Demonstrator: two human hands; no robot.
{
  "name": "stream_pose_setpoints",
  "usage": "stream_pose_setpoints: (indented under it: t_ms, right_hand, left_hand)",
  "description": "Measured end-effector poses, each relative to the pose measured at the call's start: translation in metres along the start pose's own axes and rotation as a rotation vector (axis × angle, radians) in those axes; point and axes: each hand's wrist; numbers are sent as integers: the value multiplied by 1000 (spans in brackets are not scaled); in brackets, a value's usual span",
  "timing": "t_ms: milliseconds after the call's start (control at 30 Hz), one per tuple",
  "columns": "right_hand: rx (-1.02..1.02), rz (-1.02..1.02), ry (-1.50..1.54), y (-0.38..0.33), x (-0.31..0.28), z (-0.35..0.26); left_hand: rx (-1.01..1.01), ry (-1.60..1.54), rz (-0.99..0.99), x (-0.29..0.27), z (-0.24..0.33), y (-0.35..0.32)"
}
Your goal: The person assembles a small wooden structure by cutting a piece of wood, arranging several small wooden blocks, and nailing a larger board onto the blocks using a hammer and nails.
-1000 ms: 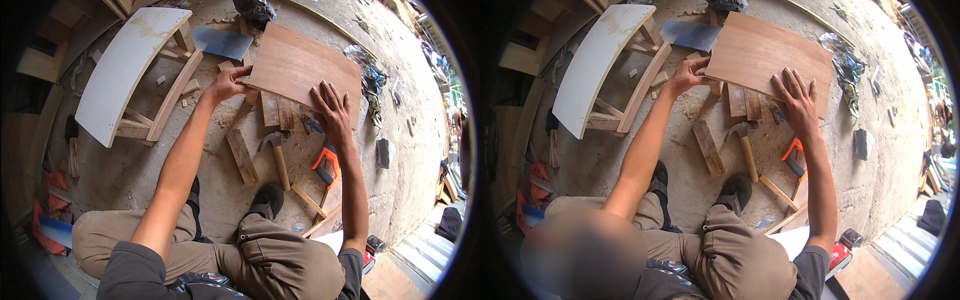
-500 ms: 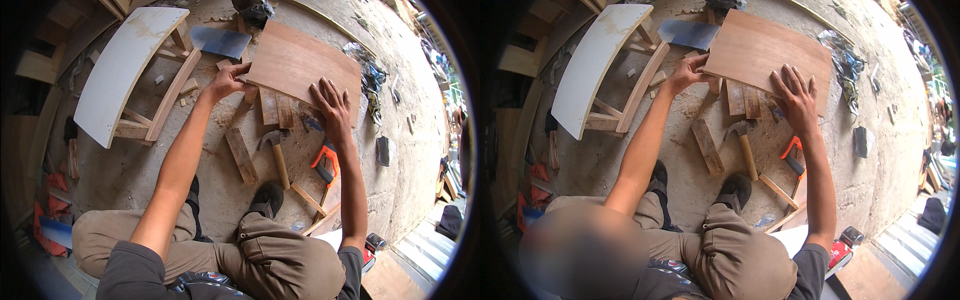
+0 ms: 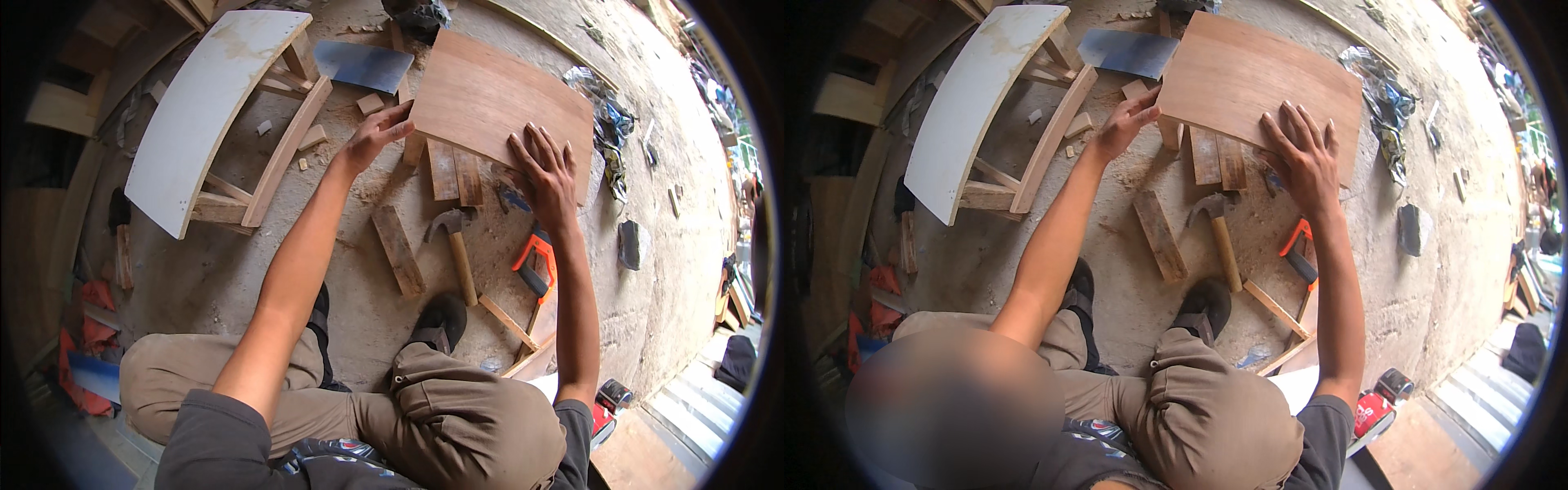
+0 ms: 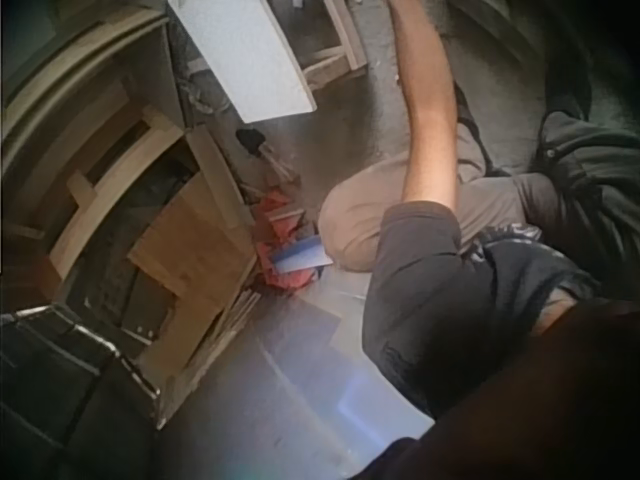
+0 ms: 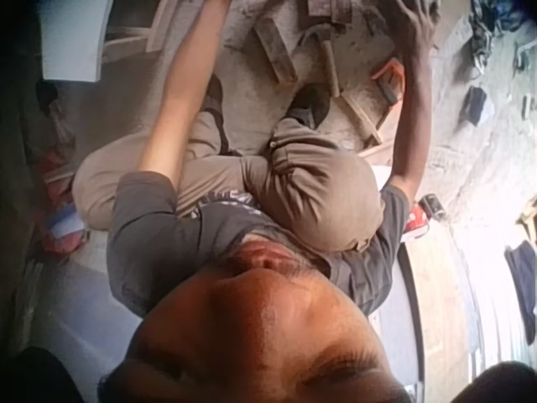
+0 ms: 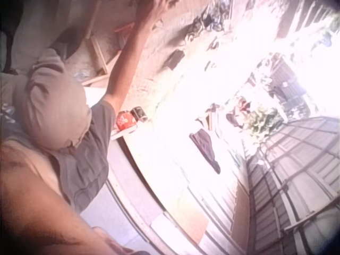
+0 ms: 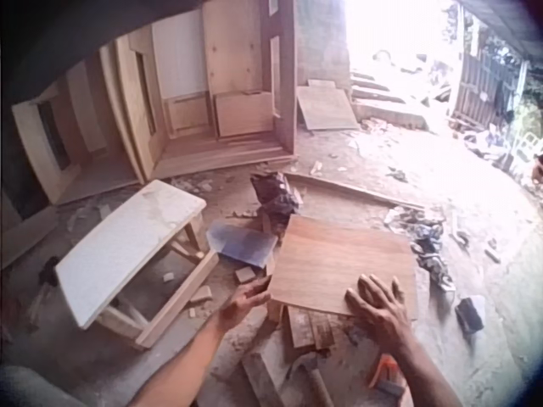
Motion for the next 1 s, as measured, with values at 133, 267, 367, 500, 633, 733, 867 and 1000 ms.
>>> stream_pose_setpoints:
  t_ms: [133,267,367,500,633,733,867,1000]
  right_hand:
    - [-2,-3,-6,-3,2,3]
    - [-6,-1,-8,-2,0,1]
    - [-6,-3,-5,-2,0,0]
    - [-6,-7,-9,-2,2,2]
    - [-2,-6,-25,-4,2,2]
    - [7,-5,-26,-4,1,2]
    - [4,6,-10,1,4,-3]
    - [11,-6,-37,-5,2,4]
  left_hand:
    - [57,47,13,11,-1,-4]
    - [184,20,212,29,-23,2]
    - [309,191,419,43,-41,16]
    - [421,352,559,52,-45,27]
    - [523,397,564,57,-37,28]
    - [482,367,530,61,-29,23]
    - [247,138,466,35,-50,28]
    - [0,-257,99,28,-32,27]
Point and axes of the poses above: each hand's wrist, its own y-axis towards the middle knuckle, its own x-axis out of the palm, z = x × y, and after that the axes turned 3 degrees about z, right-handed
